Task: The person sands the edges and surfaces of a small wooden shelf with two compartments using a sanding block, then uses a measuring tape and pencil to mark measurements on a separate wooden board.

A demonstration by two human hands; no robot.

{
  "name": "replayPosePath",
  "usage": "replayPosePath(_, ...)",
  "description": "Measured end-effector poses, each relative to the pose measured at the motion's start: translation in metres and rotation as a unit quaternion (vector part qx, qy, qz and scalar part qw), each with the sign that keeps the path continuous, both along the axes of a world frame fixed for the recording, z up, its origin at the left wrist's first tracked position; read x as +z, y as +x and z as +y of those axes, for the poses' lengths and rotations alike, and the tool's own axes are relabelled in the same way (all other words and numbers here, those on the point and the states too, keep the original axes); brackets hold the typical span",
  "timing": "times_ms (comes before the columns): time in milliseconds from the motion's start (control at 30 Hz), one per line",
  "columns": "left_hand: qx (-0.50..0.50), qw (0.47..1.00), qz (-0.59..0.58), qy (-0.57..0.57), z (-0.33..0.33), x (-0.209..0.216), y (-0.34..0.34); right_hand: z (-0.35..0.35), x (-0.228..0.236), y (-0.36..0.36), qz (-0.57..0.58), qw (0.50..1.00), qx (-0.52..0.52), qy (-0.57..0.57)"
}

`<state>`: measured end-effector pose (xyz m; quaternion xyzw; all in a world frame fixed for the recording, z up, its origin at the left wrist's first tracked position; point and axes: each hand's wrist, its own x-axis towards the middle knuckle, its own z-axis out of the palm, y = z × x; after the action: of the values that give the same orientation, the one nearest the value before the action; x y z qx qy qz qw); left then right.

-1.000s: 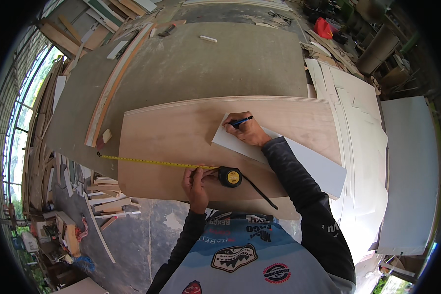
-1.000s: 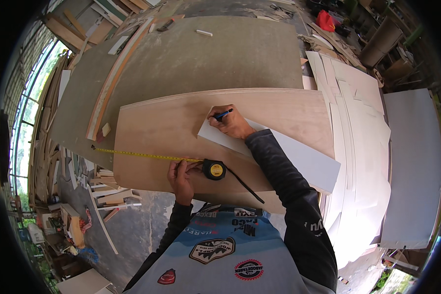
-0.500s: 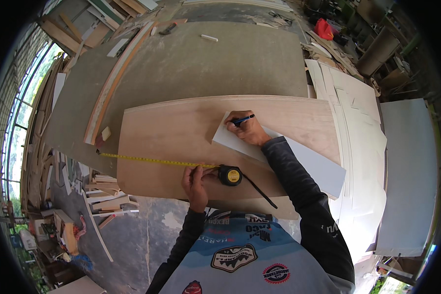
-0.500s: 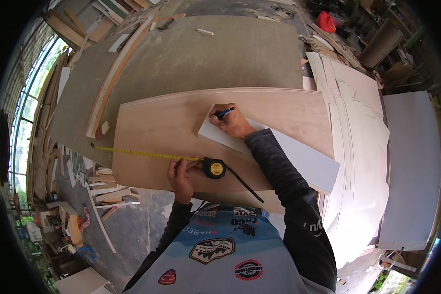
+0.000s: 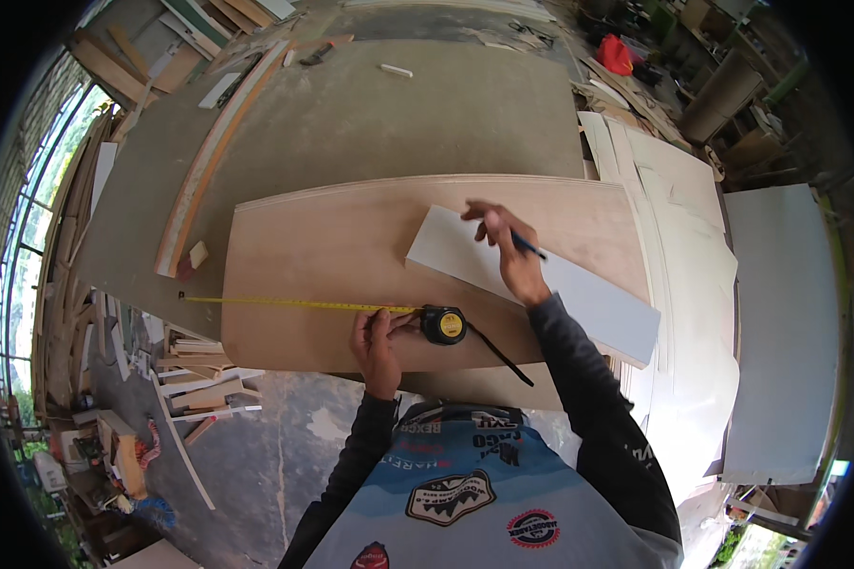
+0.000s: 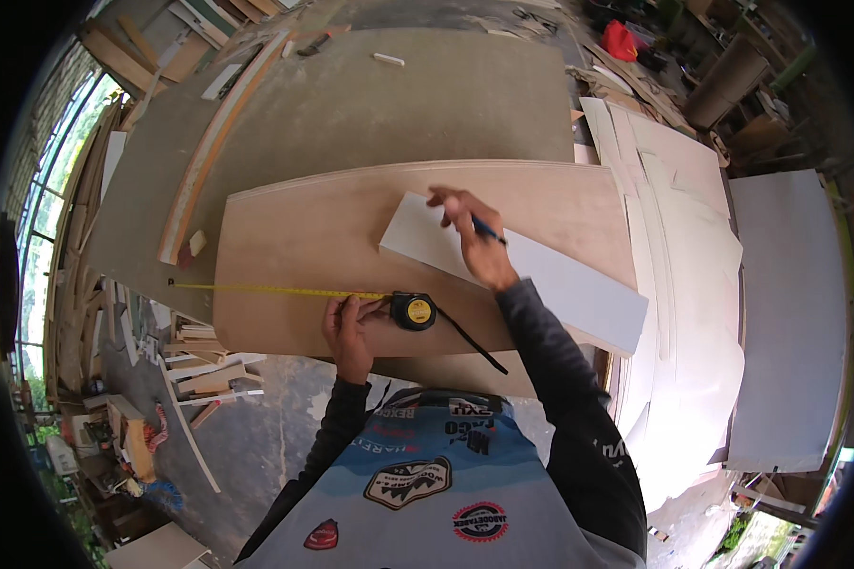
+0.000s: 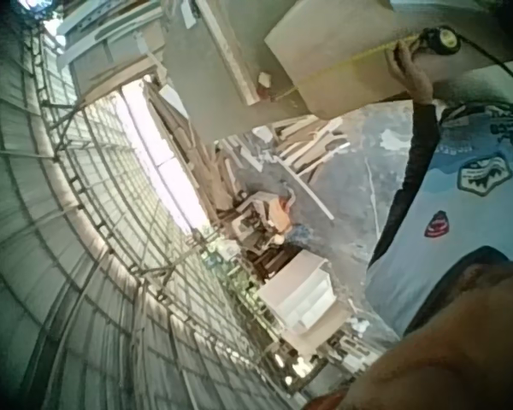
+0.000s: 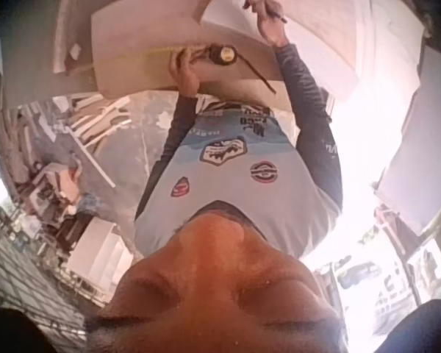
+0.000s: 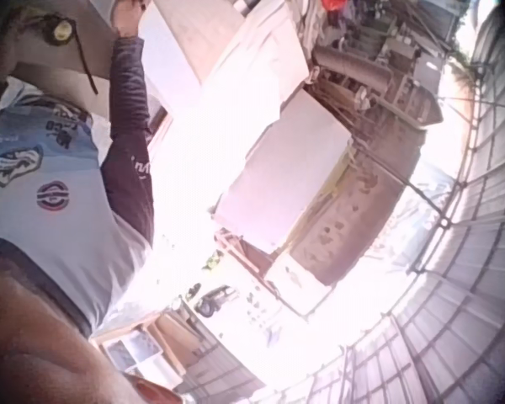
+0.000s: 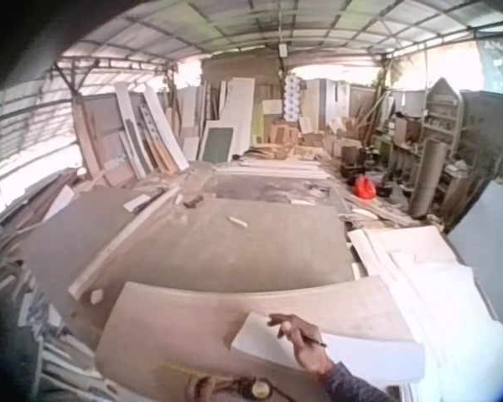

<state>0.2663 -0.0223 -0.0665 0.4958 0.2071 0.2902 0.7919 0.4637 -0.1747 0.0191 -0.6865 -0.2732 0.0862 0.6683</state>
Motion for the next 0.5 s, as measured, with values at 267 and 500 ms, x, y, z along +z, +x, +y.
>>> replayPosePath(267,-0.142,0.986,0.067,0.061,-0.071,0.022,-0.041,-0.082,-0.001,-0.181,-0.274,0.931,0.019,-0.239)
replayPosePath(500,-0.323,0.942,0.09,0.023,-0.14,0.015,-0.081,-0.163,-0.076,-0.263,-0.195,0.944,-0.142,-0.224)
